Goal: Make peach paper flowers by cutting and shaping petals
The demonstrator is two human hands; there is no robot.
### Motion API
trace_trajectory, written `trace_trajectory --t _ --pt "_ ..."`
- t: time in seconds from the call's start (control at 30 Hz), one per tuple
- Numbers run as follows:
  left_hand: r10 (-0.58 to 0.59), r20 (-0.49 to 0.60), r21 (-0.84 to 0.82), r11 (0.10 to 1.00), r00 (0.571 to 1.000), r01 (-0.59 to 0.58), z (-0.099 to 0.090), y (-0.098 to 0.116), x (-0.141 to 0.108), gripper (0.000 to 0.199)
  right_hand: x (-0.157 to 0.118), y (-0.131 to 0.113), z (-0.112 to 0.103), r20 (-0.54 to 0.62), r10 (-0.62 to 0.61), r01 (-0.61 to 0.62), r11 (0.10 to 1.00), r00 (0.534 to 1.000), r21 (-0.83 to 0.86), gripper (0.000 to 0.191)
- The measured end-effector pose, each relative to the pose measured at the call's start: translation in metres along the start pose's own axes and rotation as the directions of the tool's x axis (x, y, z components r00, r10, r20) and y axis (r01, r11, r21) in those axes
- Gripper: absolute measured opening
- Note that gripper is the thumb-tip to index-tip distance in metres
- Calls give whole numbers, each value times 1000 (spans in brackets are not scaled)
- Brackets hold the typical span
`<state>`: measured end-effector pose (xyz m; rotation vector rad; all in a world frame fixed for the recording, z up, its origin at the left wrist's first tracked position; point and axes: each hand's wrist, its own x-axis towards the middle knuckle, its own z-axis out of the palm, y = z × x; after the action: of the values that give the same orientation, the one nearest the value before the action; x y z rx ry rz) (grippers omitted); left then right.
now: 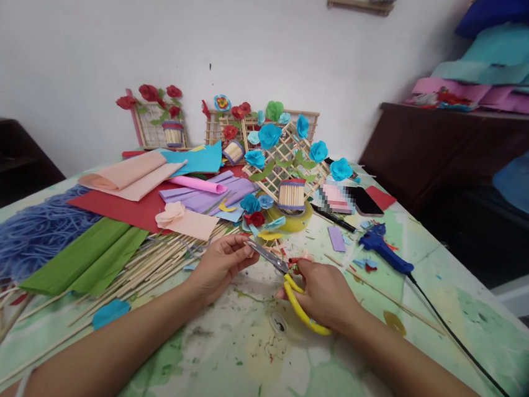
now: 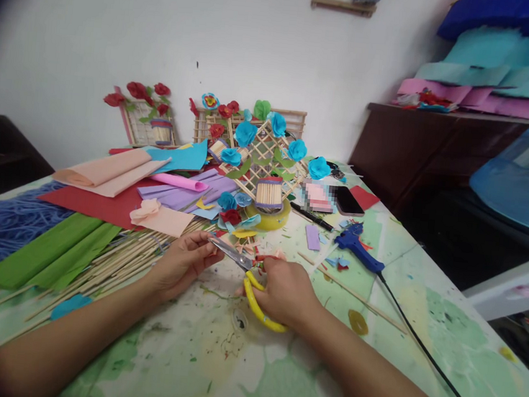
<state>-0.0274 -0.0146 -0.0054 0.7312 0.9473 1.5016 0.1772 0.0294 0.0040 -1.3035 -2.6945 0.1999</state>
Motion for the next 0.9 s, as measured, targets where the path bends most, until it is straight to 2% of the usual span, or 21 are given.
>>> trace_trajectory --t 0.3,0.47,0.7,0.9 --pt "-7 46 61 998 999 5 -7 1 3 14 -1 1 3 32 -12 12 1000 999 7 54" --pt "-31 62 116 993 998 23 -9 8 6 19 -1 0 -1 27 -14 15 1000 1000 -16 54" --pt "-157 41 445 887 987 122 -19 25 10 19 -1 1 -2 43 -27 30 997 999 -77 56" --pt "-244 82 526 834 966 166 -27 32 13 17 -2 2 -1 75 -66 73 994 995 -87 54"
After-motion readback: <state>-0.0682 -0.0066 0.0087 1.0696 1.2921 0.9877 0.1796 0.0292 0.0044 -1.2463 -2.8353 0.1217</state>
